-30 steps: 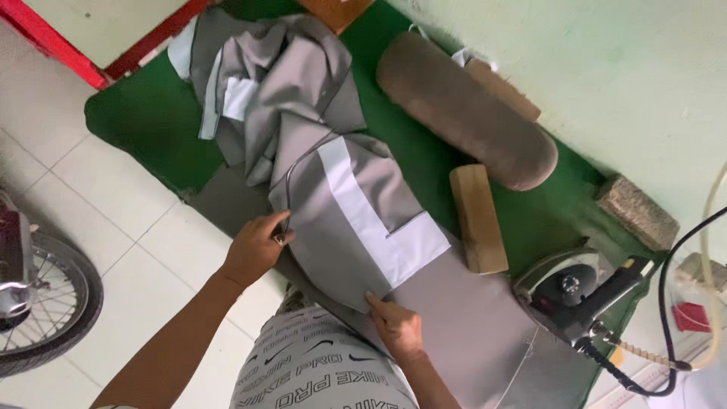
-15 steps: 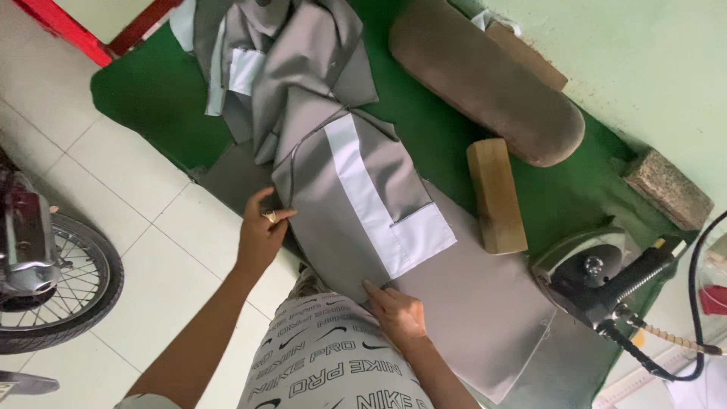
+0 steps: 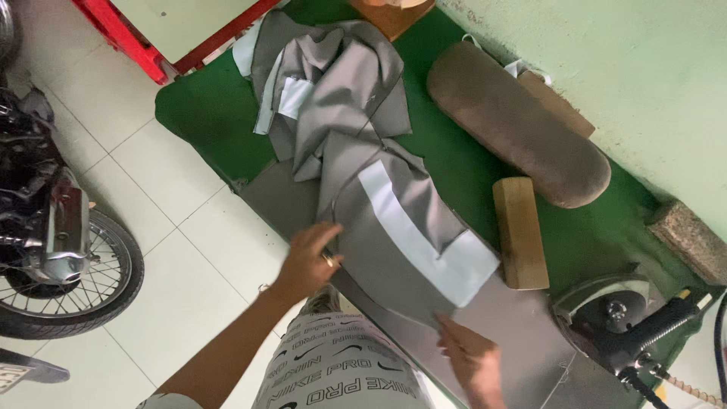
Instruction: The person irons a gray garment on a green worktable using a steam iron and a wooden pressing block. They repeatedly smooth the fabric, reposition the garment, and press seams and edges with the iron and block.
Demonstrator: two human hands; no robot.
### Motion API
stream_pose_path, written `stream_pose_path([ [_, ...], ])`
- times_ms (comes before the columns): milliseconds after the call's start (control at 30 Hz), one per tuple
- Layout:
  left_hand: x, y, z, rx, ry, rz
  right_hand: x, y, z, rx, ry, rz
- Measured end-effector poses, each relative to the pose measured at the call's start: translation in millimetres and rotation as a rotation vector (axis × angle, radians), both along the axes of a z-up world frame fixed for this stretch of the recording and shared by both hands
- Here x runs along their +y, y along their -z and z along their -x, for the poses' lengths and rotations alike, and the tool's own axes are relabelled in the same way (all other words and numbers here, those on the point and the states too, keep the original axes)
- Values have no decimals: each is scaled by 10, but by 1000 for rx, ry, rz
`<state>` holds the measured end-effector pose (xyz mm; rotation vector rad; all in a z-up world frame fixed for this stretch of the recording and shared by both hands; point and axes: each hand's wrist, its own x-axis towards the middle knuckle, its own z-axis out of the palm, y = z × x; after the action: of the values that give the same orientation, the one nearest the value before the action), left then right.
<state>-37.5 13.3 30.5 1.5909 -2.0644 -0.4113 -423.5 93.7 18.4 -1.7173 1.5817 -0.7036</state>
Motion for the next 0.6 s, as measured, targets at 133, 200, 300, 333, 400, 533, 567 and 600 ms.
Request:
stream_pose_path([
  [133, 260, 118, 287, 261, 155, -271, 68, -373, 314, -141, 115, -19],
  [200, 360, 299, 363, 120, 328, -113, 183, -231, 469, -127, 117, -15],
  [300, 441, 287, 415, -10, 521, 48, 342, -106, 569, -86, 137, -60],
  [333, 457, 239, 428, 5, 544, 45, 403, -80, 584, -58, 155, -110],
  [400, 444, 172, 406, 15, 547, 72, 494, 49, 581, -86, 195, -139],
  [533, 428, 79, 374, 23, 512, -59, 571, 143, 518, -183, 199, -46],
  [567, 436, 69, 384, 22, 516, -58, 541, -15, 455, -184, 203, -45],
  [600, 436, 57, 385, 69, 470, -118, 488, -166, 389, -141, 235, -33],
])
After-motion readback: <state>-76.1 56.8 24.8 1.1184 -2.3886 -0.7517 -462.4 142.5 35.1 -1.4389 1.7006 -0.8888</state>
